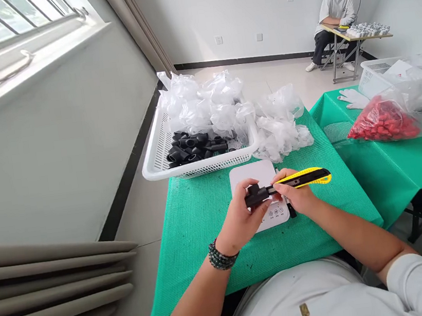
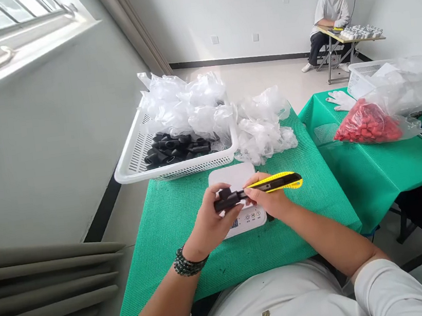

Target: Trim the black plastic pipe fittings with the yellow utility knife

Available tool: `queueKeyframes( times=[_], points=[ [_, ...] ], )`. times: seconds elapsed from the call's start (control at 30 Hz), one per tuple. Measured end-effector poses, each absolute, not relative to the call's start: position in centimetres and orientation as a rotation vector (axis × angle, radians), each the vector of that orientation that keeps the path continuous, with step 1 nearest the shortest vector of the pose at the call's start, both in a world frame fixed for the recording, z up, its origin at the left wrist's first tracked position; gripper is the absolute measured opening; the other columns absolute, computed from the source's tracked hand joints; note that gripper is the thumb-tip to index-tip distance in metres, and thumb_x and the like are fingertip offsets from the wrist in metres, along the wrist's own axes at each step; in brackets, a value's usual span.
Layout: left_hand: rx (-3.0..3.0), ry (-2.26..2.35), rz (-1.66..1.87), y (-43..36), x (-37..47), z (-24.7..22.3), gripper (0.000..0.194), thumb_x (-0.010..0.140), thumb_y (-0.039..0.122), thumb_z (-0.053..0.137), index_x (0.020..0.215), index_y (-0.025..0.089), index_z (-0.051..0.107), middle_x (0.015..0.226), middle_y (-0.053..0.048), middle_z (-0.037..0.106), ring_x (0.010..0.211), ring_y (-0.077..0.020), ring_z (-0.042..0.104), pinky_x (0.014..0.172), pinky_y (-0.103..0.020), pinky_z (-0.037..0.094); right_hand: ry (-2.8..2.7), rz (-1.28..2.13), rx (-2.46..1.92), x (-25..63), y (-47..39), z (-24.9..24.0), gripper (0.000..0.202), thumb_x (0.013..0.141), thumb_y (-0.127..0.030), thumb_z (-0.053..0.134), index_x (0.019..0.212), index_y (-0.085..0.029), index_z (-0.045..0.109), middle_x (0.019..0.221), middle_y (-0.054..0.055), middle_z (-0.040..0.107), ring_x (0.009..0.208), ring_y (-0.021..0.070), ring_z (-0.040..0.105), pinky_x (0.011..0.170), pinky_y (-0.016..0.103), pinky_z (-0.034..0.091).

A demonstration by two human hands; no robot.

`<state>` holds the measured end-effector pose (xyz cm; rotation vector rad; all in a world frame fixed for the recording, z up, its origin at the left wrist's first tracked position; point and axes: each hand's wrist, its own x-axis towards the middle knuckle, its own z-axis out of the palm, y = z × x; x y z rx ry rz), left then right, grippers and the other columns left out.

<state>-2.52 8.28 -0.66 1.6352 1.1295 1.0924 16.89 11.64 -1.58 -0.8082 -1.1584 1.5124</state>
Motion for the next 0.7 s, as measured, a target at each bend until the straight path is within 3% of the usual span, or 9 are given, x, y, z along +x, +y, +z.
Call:
queueKeyframes(
  times=[0.1, 0.17, 0.5, 0.7],
  points=[
    [1.991, 1.295, 1.173, 8.72, -2.60, -1.24, 0.025, 0.097, 0.027, 0.067, 0.120, 0.021, 0.061, 0.099, -0.005, 0.070, 0.080, -0.0174, 0.068, 0.072, -0.030, 0.060, -1.121, 1.577, -0.815, 16.88, 11.91, -1.33, 0.035, 0.075, -0.052, 0.089, 0.088, -0.022, 0.076, 0.098, 0.004, 0.080, 0.080, 0.0163, 0.075, 0.062, 0.026, 0.064],
    [2.198, 1.309, 1.239, 8.99, -2.78, -1.45, 0.024, 0.099, 0.025, 0.064, 0.123, 0.022, 0.067, 0.111, -0.010, 0.071, 0.095, -0.0214, 0.071, 0.082, -0.034, 0.062, -1.096, 1.655, -0.821, 16.93, 11.95, -1.15, 0.037, 0.076, -0.053, 0.089, 0.094, -0.022, 0.078, 0.105, 0.006, 0.080, 0.090, 0.0188, 0.076, 0.068, 0.029, 0.068],
    [2.534, 1.212, 1.562, 8.89, -2.98, -1.88, 0.037, 0.101, 0.017, 0.067, 0.136, 0.027, 0.069, 0.127, -0.011, 0.078, 0.110, -0.0248, 0.079, 0.096, -0.037, 0.065, -1.057, 1.696, -0.805, 16.85, 11.75, -0.82, 0.044, 0.071, -0.056, 0.094, 0.092, -0.021, 0.078, 0.091, 0.002, 0.078, 0.083, 0.0169, 0.077, 0.077, 0.032, 0.071],
    [2.389, 1.182, 1.493, 8.71, -2.98, -1.56, 0.028, 0.102, 0.025, 0.069, 0.130, 0.023, 0.070, 0.122, -0.011, 0.082, 0.109, -0.0245, 0.081, 0.093, -0.033, 0.067, -1.161, 1.607, -0.855, 17.29, 12.00, -1.11, 0.041, 0.074, -0.057, 0.092, 0.087, -0.021, 0.077, 0.086, 0.001, 0.074, 0.079, 0.0175, 0.075, 0.074, 0.033, 0.070]
  ],
)
